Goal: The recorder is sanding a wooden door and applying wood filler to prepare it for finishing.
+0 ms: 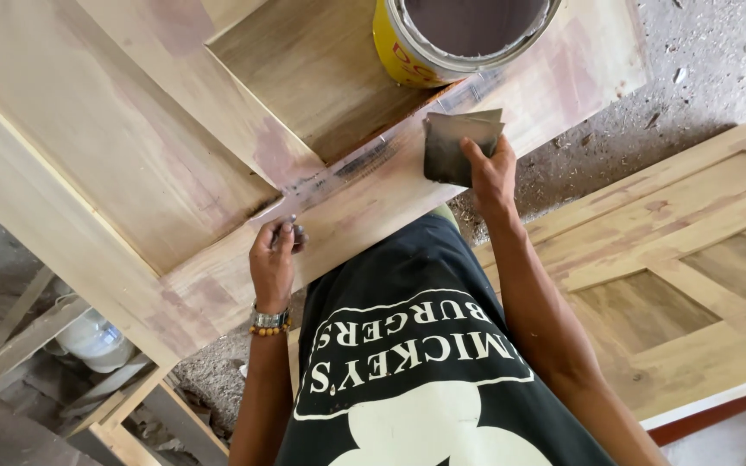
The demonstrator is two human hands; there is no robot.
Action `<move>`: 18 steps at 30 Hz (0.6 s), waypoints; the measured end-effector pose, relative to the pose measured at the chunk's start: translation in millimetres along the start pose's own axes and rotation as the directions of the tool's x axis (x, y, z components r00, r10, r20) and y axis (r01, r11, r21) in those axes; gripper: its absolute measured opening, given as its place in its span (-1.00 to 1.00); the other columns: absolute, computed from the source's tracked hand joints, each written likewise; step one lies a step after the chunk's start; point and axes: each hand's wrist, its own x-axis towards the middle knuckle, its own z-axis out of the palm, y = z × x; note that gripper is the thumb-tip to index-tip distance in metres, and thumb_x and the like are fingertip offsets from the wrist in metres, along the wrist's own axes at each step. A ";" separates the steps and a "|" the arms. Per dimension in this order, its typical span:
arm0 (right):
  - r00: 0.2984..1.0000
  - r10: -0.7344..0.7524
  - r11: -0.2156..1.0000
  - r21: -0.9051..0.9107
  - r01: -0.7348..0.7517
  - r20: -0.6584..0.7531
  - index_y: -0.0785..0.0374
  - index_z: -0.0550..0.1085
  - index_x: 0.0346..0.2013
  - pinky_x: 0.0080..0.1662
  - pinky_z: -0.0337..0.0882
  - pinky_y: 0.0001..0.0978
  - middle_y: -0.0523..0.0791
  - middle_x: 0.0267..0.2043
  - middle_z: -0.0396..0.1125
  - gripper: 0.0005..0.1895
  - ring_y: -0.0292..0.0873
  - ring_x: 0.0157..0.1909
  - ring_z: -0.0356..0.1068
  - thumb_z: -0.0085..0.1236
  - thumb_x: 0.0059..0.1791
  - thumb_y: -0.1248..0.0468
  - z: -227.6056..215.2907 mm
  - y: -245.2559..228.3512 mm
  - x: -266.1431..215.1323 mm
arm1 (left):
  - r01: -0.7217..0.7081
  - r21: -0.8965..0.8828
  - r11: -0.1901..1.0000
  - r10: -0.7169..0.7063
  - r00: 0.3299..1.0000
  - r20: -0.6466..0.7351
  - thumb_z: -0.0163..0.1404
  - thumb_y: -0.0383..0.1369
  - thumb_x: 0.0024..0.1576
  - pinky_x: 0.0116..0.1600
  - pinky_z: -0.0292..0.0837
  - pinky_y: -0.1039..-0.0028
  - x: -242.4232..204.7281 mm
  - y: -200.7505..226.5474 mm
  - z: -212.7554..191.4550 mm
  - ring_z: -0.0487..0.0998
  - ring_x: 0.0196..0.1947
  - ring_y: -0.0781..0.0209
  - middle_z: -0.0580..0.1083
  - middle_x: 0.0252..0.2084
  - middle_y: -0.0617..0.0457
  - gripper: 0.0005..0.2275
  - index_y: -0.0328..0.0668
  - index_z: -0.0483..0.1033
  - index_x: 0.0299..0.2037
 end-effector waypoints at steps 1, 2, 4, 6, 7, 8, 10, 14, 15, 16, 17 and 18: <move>1.000 0.000 1.000 0.003 0.000 -0.003 0.40 0.39 0.01 -0.04 0.58 -0.24 0.04 -0.06 0.45 -0.61 -0.12 -0.10 0.52 0.24 -0.03 0.27 5.3 -3.9 -6.9 | -0.001 0.003 1.000 0.001 1.000 0.003 -0.01 -0.31 0.31 -0.14 0.58 0.51 6.4 2.4 3.5 0.61 -0.28 0.31 0.56 -0.24 0.06 -0.77 -0.34 0.50 0.01; 0.995 0.041 0.998 -0.061 -0.036 0.092 0.37 0.38 0.03 -0.03 0.58 -0.24 0.04 -0.05 0.45 -0.58 -0.11 -0.08 0.53 0.25 -0.04 0.23 10.0 -8.8 -11.8 | -0.053 0.038 0.998 0.052 0.998 0.032 -0.01 -0.32 0.33 -0.14 0.55 0.52 15.0 4.7 8.8 0.60 -0.27 0.32 0.56 -0.24 0.05 -0.77 -0.35 0.52 0.02; 0.981 0.081 0.990 -0.126 -0.060 0.175 0.33 0.37 0.05 -0.01 0.58 -0.24 0.04 -0.04 0.45 -0.54 -0.10 -0.06 0.54 0.25 -0.05 0.19 21.5 -7.6 -19.1 | -0.110 0.069 0.992 0.105 0.992 0.071 0.00 -0.32 0.34 -0.13 0.53 0.53 30.2 19.7 23.8 0.59 -0.27 0.32 0.57 -0.24 0.05 -0.78 -0.35 0.53 0.03; 0.920 0.080 0.875 -0.470 0.120 0.383 0.42 0.33 0.10 0.07 0.47 -0.27 0.05 -0.01 0.45 -0.41 -0.09 0.03 0.46 0.35 -0.06 0.14 34.4 3.3 -21.3 | -0.192 0.056 0.980 0.185 0.976 0.113 0.01 -0.35 0.34 -0.12 0.52 0.55 43.5 44.9 44.9 0.57 -0.26 0.35 0.56 -0.23 0.07 -0.79 -0.35 0.53 0.04; 0.923 0.072 0.872 -0.473 0.125 0.378 0.42 0.33 0.10 0.07 0.47 -0.27 0.05 -0.01 0.45 -0.41 -0.09 0.03 0.46 0.35 -0.06 0.14 38.3 -0.1 -29.2 | -0.198 0.049 0.979 0.192 0.974 0.120 0.01 -0.35 0.34 -0.12 0.52 0.55 50.2 53.5 53.8 0.57 -0.26 0.35 0.56 -0.23 0.07 -0.79 -0.35 0.53 0.04; 0.919 0.138 0.829 -0.551 0.098 0.370 0.44 0.38 0.05 0.06 0.47 -0.24 0.09 -0.07 0.46 -0.45 -0.05 0.01 0.45 0.35 -0.04 0.13 46.1 -3.9 -33.7 | -0.224 0.067 0.972 0.215 0.970 0.116 0.01 -0.36 0.34 -0.12 0.54 0.55 58.9 64.4 61.0 0.57 -0.26 0.35 0.56 -0.23 0.07 -0.80 -0.35 0.52 0.04; 0.912 0.196 0.777 -0.625 0.080 0.361 0.46 0.43 0.01 0.06 0.46 -0.20 0.12 -0.12 0.47 -0.49 -0.01 -0.02 0.44 0.35 -0.02 0.11 42.8 -1.9 -36.6 | -0.256 0.083 0.963 0.247 0.963 0.109 0.01 -0.37 0.34 -0.12 0.56 0.54 72.9 82.7 76.9 0.58 -0.26 0.35 0.56 -0.23 0.08 -0.81 -0.35 0.52 0.04; 0.943 0.195 0.919 -0.385 -0.081 0.269 0.28 0.46 0.08 0.04 0.51 -0.24 -0.02 -0.04 0.49 -0.53 -0.10 -0.01 0.46 0.30 -0.06 0.16 -20.4 -17.6 -24.6 | -0.341 0.062 0.938 0.312 0.910 0.273 0.15 -0.31 0.25 -0.02 0.61 0.40 90.5 119.5 120.5 0.60 -0.04 0.20 0.50 0.02 -0.06 -0.61 -0.33 0.39 0.20; 0.953 0.293 0.919 -0.299 -0.257 0.080 0.20 0.47 0.08 0.02 0.56 -0.24 -0.07 -0.02 0.48 -0.53 -0.11 -0.01 0.50 0.30 -0.10 0.18 -42.0 -31.5 -21.4 | -0.449 0.159 0.879 0.372 0.856 0.358 0.19 -0.27 0.18 0.03 0.60 0.33 93.2 130.7 134.4 0.59 0.09 0.13 0.47 0.17 -0.11 -0.47 -0.29 0.29 0.31; 0.957 0.281 0.922 -0.298 -0.248 0.074 0.20 0.47 0.08 0.02 0.56 -0.24 -0.07 -0.02 0.48 -0.53 -0.11 -0.01 0.50 0.30 -0.10 0.18 -87.9 -9.5 5.5 | -0.457 0.151 0.876 0.381 0.850 0.364 0.19 -0.27 0.18 0.03 0.60 0.33 97.9 128.2 144.8 0.59 0.09 0.13 0.47 0.17 -0.11 -0.47 -0.29 0.29 0.31; 0.986 0.164 0.955 0.256 -0.152 -0.025 0.26 0.48 0.07 0.02 0.54 -0.26 -0.07 -0.02 0.44 -0.64 -0.12 -0.03 0.49 0.29 0.01 0.27 -130.9 17.0 23.8 | -0.473 0.116 0.873 0.396 0.828 0.398 0.23 -0.22 0.18 0.17 0.57 0.25 102.5 126.1 155.2 0.47 0.26 0.01 0.32 0.35 -0.17 -0.35 -0.26 0.19 0.40; 0.984 0.101 0.697 0.717 0.038 -0.150 0.33 0.49 0.07 0.01 0.53 -0.27 -0.06 -0.01 0.40 -0.75 -0.14 -0.04 0.49 0.28 0.11 0.36 -164.2 46.4 47.0 | -0.494 0.083 0.866 0.420 0.806 0.417 0.27 -0.17 0.17 0.31 0.54 0.17 109.5 126.0 164.7 0.35 0.44 -0.10 0.17 0.53 -0.22 -0.24 -0.23 0.09 0.50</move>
